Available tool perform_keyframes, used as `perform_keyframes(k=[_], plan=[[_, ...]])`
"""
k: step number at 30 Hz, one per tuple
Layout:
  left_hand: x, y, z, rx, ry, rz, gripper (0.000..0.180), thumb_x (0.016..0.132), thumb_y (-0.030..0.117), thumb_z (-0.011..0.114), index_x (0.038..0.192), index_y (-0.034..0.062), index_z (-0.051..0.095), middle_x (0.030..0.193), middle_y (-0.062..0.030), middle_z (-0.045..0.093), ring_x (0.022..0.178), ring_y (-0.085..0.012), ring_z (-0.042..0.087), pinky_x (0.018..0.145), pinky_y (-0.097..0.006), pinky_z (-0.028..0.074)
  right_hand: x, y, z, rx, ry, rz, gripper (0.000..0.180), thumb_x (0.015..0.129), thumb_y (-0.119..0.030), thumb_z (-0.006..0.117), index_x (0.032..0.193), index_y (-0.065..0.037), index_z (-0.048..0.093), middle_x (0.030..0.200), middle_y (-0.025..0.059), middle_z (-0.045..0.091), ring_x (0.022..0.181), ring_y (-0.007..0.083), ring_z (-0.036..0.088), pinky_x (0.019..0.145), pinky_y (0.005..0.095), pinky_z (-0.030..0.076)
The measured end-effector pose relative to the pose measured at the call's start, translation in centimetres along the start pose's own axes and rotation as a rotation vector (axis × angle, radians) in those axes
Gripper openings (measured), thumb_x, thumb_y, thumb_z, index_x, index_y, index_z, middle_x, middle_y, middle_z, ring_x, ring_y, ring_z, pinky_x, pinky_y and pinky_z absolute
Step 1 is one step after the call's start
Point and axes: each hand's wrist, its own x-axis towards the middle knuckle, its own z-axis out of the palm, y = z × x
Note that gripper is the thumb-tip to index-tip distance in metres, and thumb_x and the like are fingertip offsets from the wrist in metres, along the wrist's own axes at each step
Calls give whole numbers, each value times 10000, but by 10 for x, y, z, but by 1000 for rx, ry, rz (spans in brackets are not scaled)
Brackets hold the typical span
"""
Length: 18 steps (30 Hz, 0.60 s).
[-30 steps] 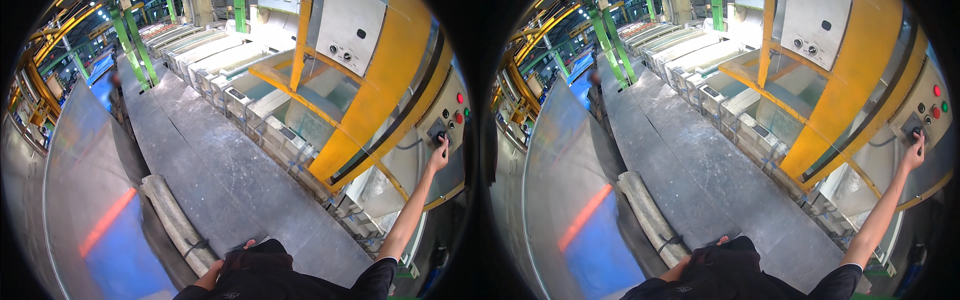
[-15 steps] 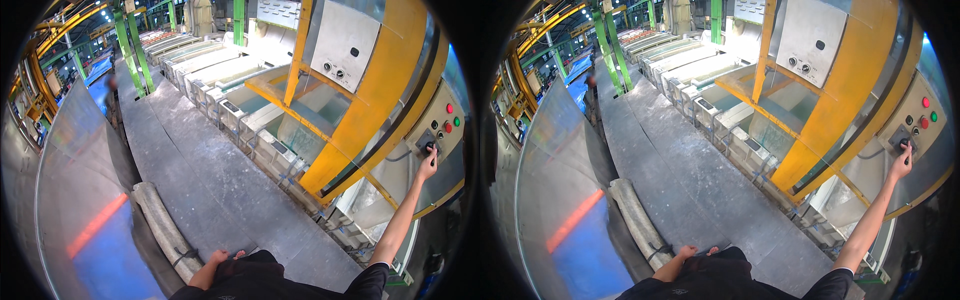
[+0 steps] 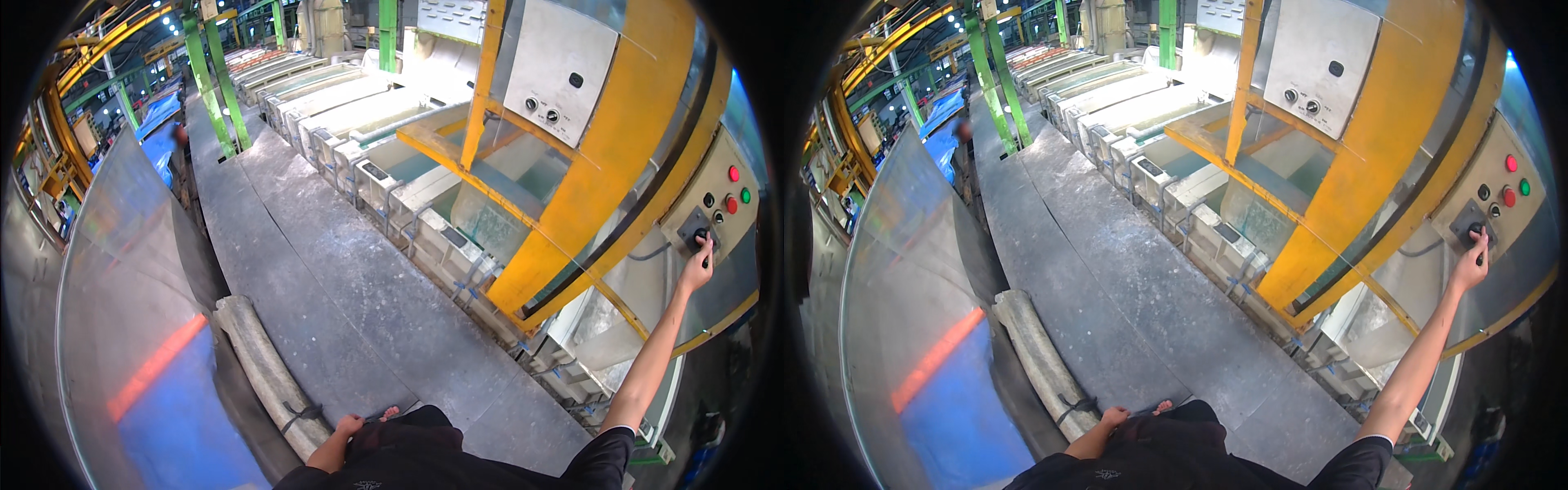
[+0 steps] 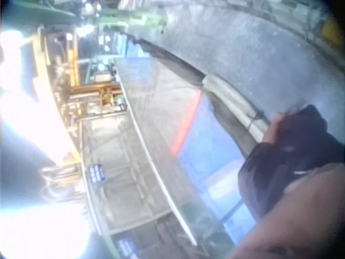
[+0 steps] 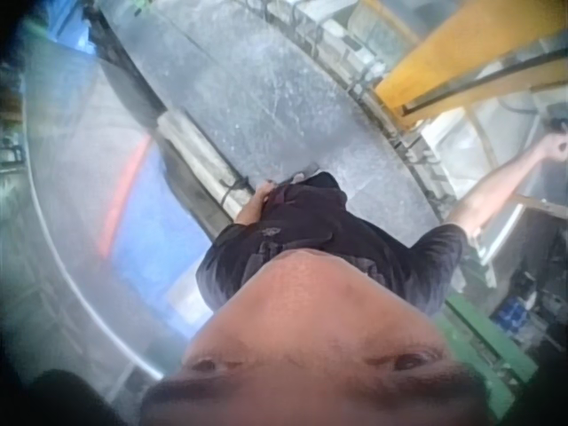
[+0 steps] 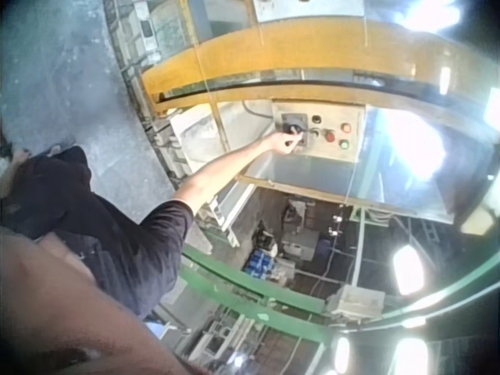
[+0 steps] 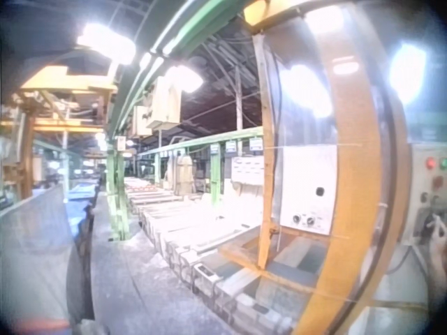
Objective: The person stands at a control panel and repeatedly presses buttons and turns a knob to operate a large industrial machine. The person occasionally looks around the factory floor while continuing to manipulate the controls.
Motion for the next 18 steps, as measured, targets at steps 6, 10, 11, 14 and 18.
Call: perform_keyframes(k=[6, 10, 11, 14, 18], plan=[[0, -10, 10, 31, -1, 48, 419, 719, 415, 549, 1003, 115, 624, 1020, -148, 601, 1001, -282, 550, 870, -363, 419, 6, 1, -2, -16, 6, -36, 388, 895, -322, 448, 788, -8, 649, 1033, 23, 627, 951, 112, 545, 851, 232, 369], [-3, -12, 12, 4, -7, 29, 435, 708, 426, 555, 1001, 112, 624, 1012, -148, 604, 994, -287, 554, 863, -366, 422, 0, -3, 0, -9, 0, -10, 388, 896, -321, 447, 782, -10, 649, 1037, 27, 625, 959, 112, 542, 852, 227, 368], [-2, -13, 12, -5, -12, 27, 439, 705, 429, 556, 1001, 111, 624, 1011, -148, 604, 992, -288, 554, 862, -367, 423, 0, -3, 0, -5, -1, -11, 388, 896, -320, 447, 780, -10, 649, 1037, 28, 625, 959, 113, 542, 852, 226, 368], [-1, -11, 11, 13, 3, 27, 446, 702, 435, 555, 1006, 115, 623, 1019, -148, 601, 992, -289, 554, 863, -363, 423, 2, 0, 0, -2, -3, -30, 386, 897, -316, 445, 778, -9, 647, 1036, 33, 625, 957, 114, 542, 851, 223, 368], [-3, -7, 8, 19, 14, 36, 451, 703, 439, 554, 1018, 123, 622, 1025, -150, 598, 993, -290, 553, 865, -361, 422, 1, -2, 1, -5, 14, -51, 389, 895, -320, 455, 807, 7, 646, 987, 39, 639, 895, 108, 554, 829, 227, 385]])
